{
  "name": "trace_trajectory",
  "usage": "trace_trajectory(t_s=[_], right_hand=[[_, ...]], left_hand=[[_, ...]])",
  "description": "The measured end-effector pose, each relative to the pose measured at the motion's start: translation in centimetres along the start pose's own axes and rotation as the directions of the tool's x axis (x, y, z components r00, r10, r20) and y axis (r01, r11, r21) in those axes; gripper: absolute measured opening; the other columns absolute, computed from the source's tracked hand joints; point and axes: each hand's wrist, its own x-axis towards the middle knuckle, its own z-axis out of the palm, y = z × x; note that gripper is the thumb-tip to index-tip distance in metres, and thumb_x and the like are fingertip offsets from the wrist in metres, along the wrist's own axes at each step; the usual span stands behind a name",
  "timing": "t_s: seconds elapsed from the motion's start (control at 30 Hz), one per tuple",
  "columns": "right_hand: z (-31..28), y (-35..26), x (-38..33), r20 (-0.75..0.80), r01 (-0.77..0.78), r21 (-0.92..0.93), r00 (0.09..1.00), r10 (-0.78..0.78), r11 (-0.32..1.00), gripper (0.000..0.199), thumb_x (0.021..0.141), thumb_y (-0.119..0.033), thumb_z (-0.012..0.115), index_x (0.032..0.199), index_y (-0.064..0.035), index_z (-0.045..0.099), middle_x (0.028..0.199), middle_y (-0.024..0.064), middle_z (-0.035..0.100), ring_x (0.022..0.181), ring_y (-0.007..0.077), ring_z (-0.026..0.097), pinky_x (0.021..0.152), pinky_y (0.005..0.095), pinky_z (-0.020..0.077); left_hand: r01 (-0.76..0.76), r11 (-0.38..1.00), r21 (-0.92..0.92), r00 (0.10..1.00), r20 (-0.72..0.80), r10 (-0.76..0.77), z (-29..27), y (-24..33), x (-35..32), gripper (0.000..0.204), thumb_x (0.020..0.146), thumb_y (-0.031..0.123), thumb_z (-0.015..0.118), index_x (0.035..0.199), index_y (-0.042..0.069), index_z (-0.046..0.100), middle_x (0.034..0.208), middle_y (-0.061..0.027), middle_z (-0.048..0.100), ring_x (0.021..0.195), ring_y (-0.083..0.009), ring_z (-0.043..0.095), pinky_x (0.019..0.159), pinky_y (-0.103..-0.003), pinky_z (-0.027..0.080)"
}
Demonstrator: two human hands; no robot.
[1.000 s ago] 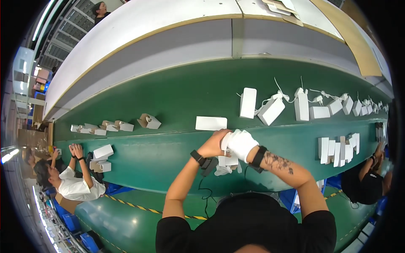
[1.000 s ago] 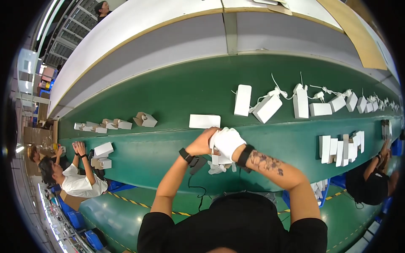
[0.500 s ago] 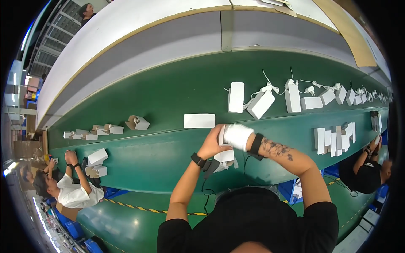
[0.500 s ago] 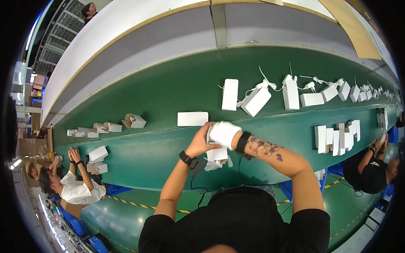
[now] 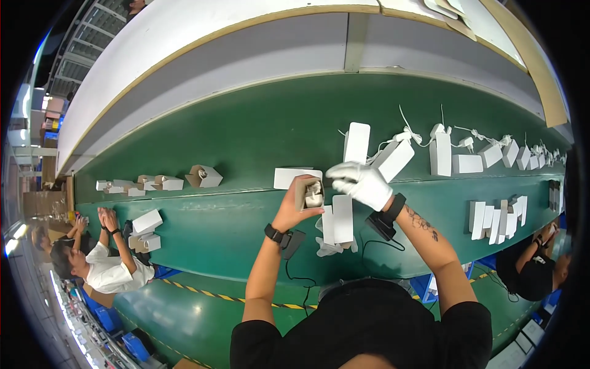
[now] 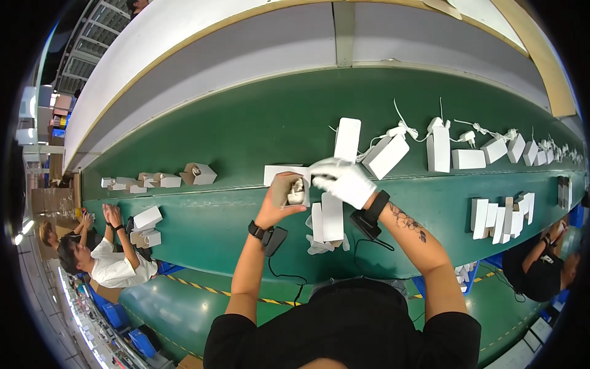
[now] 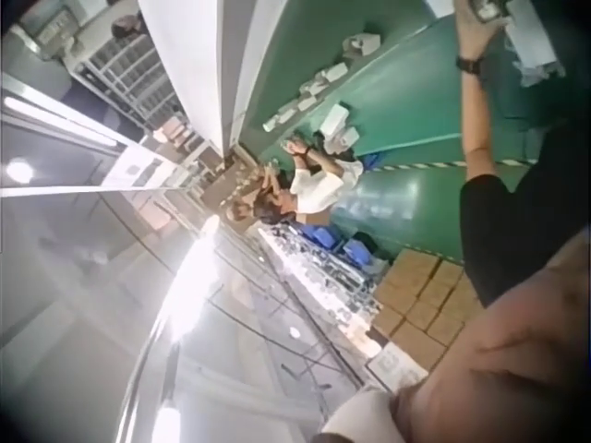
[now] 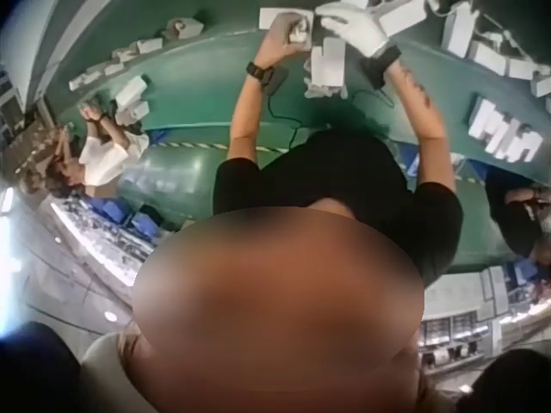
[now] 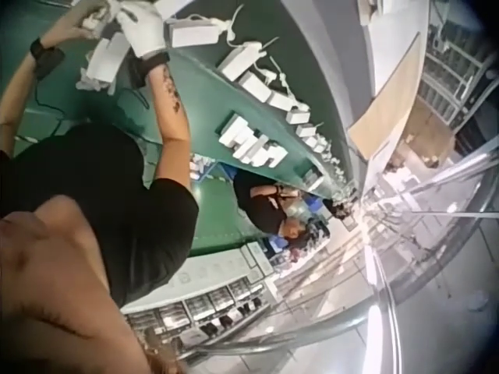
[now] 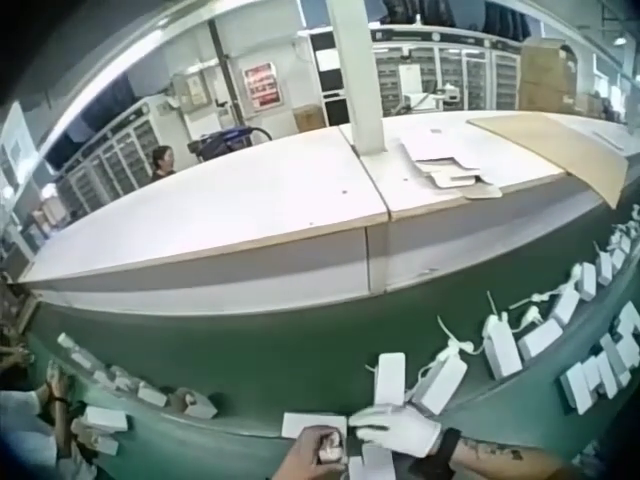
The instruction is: The person places a power adapter and its cable into a cardboard box, folds the box closed, and sets it onto the conveyor belt, repeating the process for multiple units.
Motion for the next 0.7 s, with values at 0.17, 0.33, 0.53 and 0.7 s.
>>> trace_trajectory(t_s=[0.17,0.33,0.53,0.7], right_hand=[[-2.7,8.9,-2.2,-0.107,-0.180,-0.935,0.965,0.241,0.304,0.026,0.085,-0.030,0.054,0.091,-0.0071,0.063,0.099,0.0081,0.063,0.092,0.0276,0.057,0.083,0.0436,0.0419],[-6.7,15.1,-7.2,-0.141,-0.151,-0.988,0.934,0.329,0.005,0.032,0.079,-0.034,0.058,0.085,-0.0021,0.058,0.088,0.0134,0.059,0.090,0.0321,0.055,0.082,0.0457,0.0403],[-8.7,14.8,-7.5,-0.177,-0.191,-0.981,0.957,0.231,0.042,0.032,0.082,-0.038,0.056,0.077,-0.0067,0.060,0.080,0.0122,0.061,0.080,0.0312,0.059,0.080,0.0438,0.0419],[-11.6,13.9,-8.1,-0.524,-0.612,-0.749,0.782,0.339,0.254,0.037,0.086,-0.042,0.053,0.076,-0.0081,0.064,0.073,0.0122,0.064,0.076,0.0314,0.062,0.073,0.0429,0.0453]], left_hand=[[-0.075,0.950,0.303,0.978,-0.164,0.129,-4.7,-2.2,0.0,0.082,0.061,0.017,0.085,0.127,0.003,0.039,0.121,-0.0102,0.048,0.111,-0.0202,0.048,0.096,-0.034,0.039],[0.058,0.991,-0.124,0.836,-0.537,-0.117,-9.3,-10.9,-1.4,0.084,0.063,0.016,0.084,0.130,0.003,0.035,0.122,-0.0089,0.048,0.110,-0.0203,0.048,0.094,-0.035,0.040],[0.140,0.977,-0.158,0.744,-0.635,-0.209,-11.6,-16.0,-4.4,0.092,0.060,0.015,0.086,0.133,0.002,0.031,0.121,-0.0117,0.045,0.111,-0.0210,0.047,0.093,-0.034,0.042],[0.365,0.931,-0.028,0.544,-0.805,-0.237,-8.8,-10.9,-4.8,0.081,0.064,0.012,0.083,0.130,0.005,0.037,0.112,-0.0059,0.049,0.097,-0.0147,0.050,0.081,-0.030,0.044]])
